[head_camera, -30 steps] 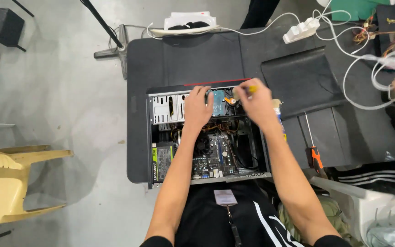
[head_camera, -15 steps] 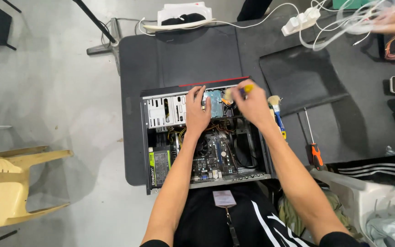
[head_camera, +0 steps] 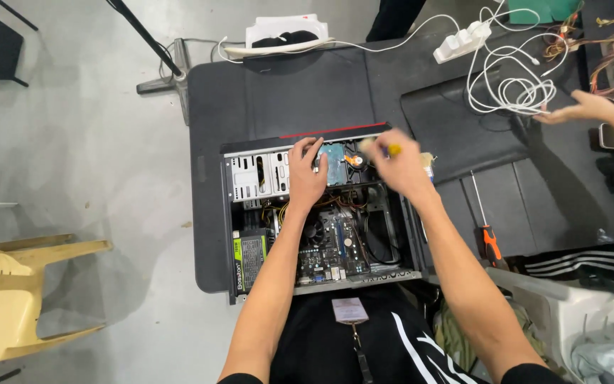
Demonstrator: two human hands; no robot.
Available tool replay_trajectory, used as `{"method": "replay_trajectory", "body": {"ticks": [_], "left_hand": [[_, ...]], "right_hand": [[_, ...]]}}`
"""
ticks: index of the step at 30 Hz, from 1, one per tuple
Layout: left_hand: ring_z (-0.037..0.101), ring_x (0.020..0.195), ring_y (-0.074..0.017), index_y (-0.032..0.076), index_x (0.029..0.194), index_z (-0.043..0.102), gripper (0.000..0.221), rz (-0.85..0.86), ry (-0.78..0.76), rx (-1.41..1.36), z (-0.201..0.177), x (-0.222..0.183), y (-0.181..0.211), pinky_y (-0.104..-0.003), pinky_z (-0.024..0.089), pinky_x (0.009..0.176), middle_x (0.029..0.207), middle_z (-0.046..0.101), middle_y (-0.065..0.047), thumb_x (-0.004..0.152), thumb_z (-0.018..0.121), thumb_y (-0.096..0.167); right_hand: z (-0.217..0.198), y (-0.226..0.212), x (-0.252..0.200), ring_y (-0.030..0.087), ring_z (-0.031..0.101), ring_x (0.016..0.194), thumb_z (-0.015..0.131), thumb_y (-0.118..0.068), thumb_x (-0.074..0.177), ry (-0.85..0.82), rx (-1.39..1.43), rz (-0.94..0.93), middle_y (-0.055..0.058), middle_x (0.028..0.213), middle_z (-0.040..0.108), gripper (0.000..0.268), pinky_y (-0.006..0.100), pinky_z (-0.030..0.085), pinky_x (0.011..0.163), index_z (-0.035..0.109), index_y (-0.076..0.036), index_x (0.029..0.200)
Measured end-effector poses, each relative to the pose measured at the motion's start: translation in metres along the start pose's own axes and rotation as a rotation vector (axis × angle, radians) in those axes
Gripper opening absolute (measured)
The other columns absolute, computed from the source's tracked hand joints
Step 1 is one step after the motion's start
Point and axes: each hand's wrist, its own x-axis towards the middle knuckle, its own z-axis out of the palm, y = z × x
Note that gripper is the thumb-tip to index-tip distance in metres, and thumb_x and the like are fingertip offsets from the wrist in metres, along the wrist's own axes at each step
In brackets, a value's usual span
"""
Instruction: Opening a computer case to unscrew, remove, and clean a hard drive.
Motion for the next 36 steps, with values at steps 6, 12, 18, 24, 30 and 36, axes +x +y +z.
{"method": "replay_trajectory", "body": {"ticks": [6, 12, 18, 24, 30, 36], "left_hand": [[0.053, 0.120, -0.0247, 0.007, 0.136, 0.065, 0.033, -0.033, -0.030, -0.025, 0.001, -0.006, -0.005, -0.041, 0.049, 0.103, 0.128, 0.054, -0.009, 0.107, 0.053, 0.020], [0.053, 0.120, -0.0250, 0.008, 0.134, 0.065, 0.033, -0.032, -0.030, 0.030, 0.003, -0.002, -0.008, -0.042, 0.050, 0.104, 0.128, 0.054, -0.008, 0.105, 0.055, 0.021], [0.052, 0.121, -0.0228, 0.009, 0.136, 0.065, 0.035, -0.051, -0.042, -0.037, 0.003, -0.005, -0.011, -0.041, 0.048, 0.105, 0.128, 0.055, -0.007, 0.108, 0.052, 0.024], [0.053, 0.120, -0.0235, 0.008, 0.134, 0.066, 0.034, -0.025, -0.016, 0.015, 0.005, -0.006, -0.012, -0.040, 0.049, 0.104, 0.127, 0.056, -0.007, 0.107, 0.054, 0.023], [0.053, 0.120, -0.0237, 0.008, 0.135, 0.066, 0.034, -0.023, -0.019, 0.008, 0.004, -0.008, -0.009, -0.040, 0.050, 0.103, 0.127, 0.055, -0.008, 0.108, 0.052, 0.022], [0.054, 0.119, -0.0244, 0.006, 0.134, 0.066, 0.032, -0.008, 0.001, 0.020, -0.001, -0.006, -0.004, -0.041, 0.051, 0.102, 0.126, 0.056, -0.008, 0.106, 0.054, 0.018]], "right_hand": [[-0.004, 0.000, -0.004, 0.034, 0.070, 0.085, 0.074, -0.006, 0.095, 0.016, -0.012, 0.033, 0.013, 0.080, 0.066, 0.012, 0.038, 0.054, 0.081, 0.069, -0.007, 0.085], [-0.004, 0.004, -0.006, 0.035, 0.070, 0.085, 0.074, -0.008, 0.097, 0.011, 0.047, 0.043, 0.013, 0.079, 0.067, 0.015, 0.040, 0.054, 0.082, 0.070, -0.007, 0.082], [-0.006, -0.027, -0.010, 0.039, 0.071, 0.088, 0.075, -0.006, 0.091, 0.002, 0.036, 0.108, 0.018, 0.079, 0.071, 0.010, 0.042, 0.053, 0.084, 0.071, -0.003, 0.082], [0.002, 0.016, -0.001, 0.035, 0.070, 0.083, 0.067, -0.021, 0.107, 0.006, -0.083, 0.001, 0.012, 0.077, 0.066, 0.029, 0.040, 0.054, 0.079, 0.066, -0.010, 0.080], [0.014, 0.020, 0.008, 0.034, 0.068, 0.076, 0.062, -0.025, 0.110, 0.059, -0.028, 0.008, 0.009, 0.067, 0.062, 0.037, 0.039, 0.053, 0.073, 0.062, -0.013, 0.075], [0.017, 0.018, 0.021, 0.030, 0.070, 0.071, 0.061, -0.025, 0.109, 0.089, -0.027, 0.071, 0.007, 0.064, 0.066, 0.038, 0.036, 0.054, 0.070, 0.061, -0.013, 0.073]]}}
